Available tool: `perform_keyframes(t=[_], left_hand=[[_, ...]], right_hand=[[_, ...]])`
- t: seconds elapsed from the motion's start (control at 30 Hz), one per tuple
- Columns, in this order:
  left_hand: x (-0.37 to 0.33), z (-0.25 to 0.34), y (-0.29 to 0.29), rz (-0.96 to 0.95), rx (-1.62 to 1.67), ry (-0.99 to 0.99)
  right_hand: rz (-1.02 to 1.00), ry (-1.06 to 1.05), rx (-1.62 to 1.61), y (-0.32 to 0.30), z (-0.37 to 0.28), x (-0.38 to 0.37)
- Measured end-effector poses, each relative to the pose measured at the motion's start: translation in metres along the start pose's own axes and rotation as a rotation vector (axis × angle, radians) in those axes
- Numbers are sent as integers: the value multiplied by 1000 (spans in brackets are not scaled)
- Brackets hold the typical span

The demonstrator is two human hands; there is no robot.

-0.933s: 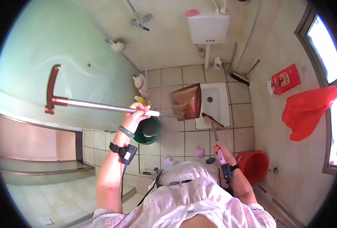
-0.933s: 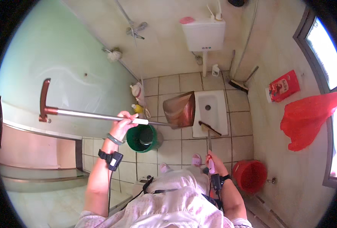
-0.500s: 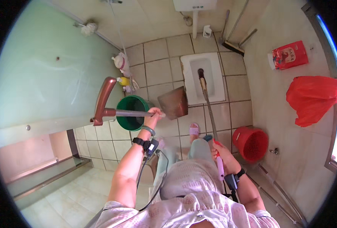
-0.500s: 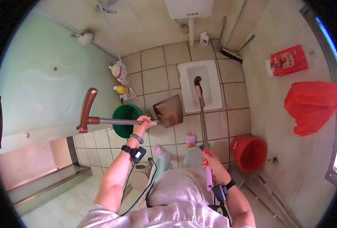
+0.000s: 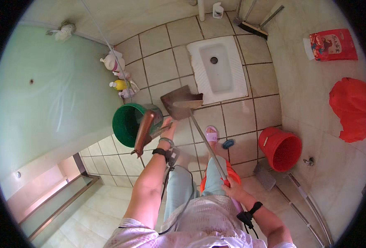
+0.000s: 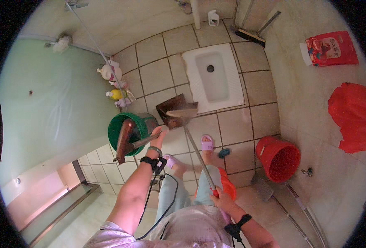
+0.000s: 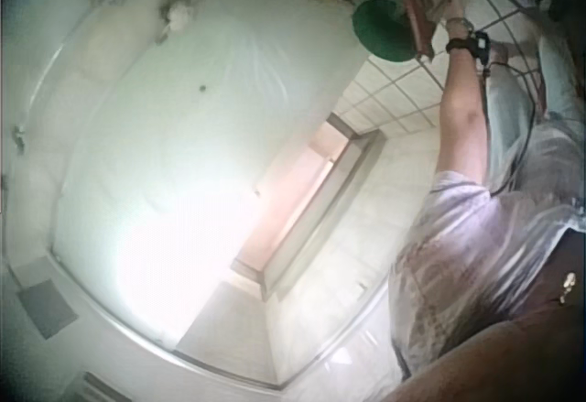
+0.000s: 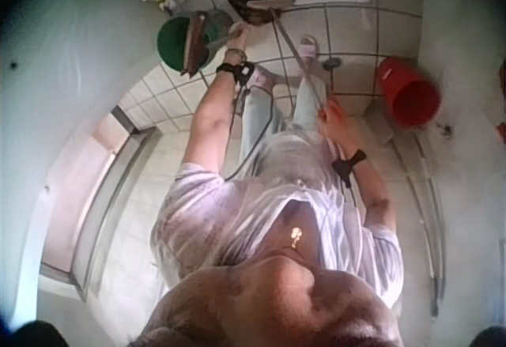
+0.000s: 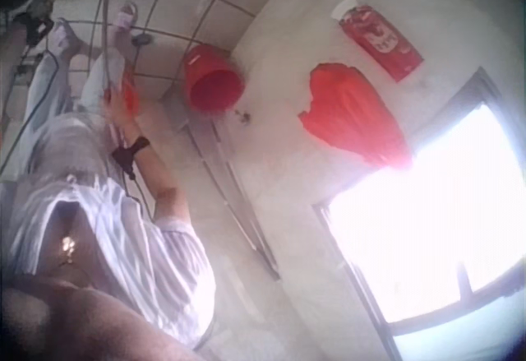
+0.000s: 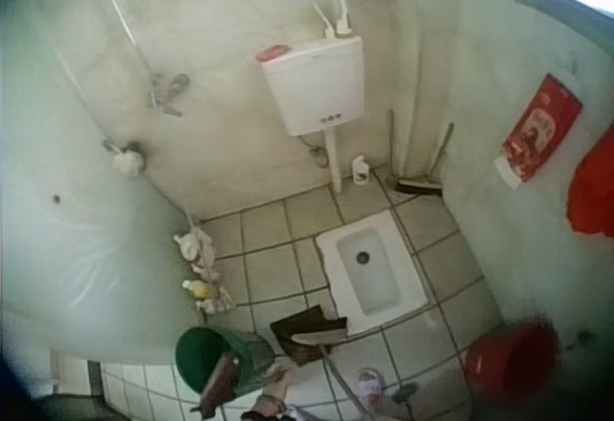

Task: The person pours water from a bucket onto the tiled floor of a bathroom and uses a long-handled brush to scrub the surface and move the water towards a drain.

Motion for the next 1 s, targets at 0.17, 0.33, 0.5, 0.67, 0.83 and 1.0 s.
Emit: perform_keyframes(t=[0.17,0.33,0.5,0.67,0.83,1.0], left_hand=[[-4,-34,-25,11,-96,-71],[-23,-35,-65,118,-243,-22],[-33,-38,-70,69,-172,-129],[-43,-34,-90,56,-254,-88],[-43,-34,-76,43,-225,-168],[-44,-32,-69,35,-260,-127]], right_hand=[[-44,-91,-23,-1,4,4],[-28,-139,3,2,17,-16],[62,-202,150,12,32,-117],[-132,-50,-230,30,-5,-133],[-170,121,-562,51,-4,-42],[-205,-72,-492,46,-46,-128]])
Point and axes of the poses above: each hand's wrist, its own x-axis away from the middle knuckle, its own y-axis out of the palm, z = x × y, the point moved 10 cm from there along -x, towards the middle knuckle, and after that the axes turned 15 degrees about -y, right-handed, at the moved point
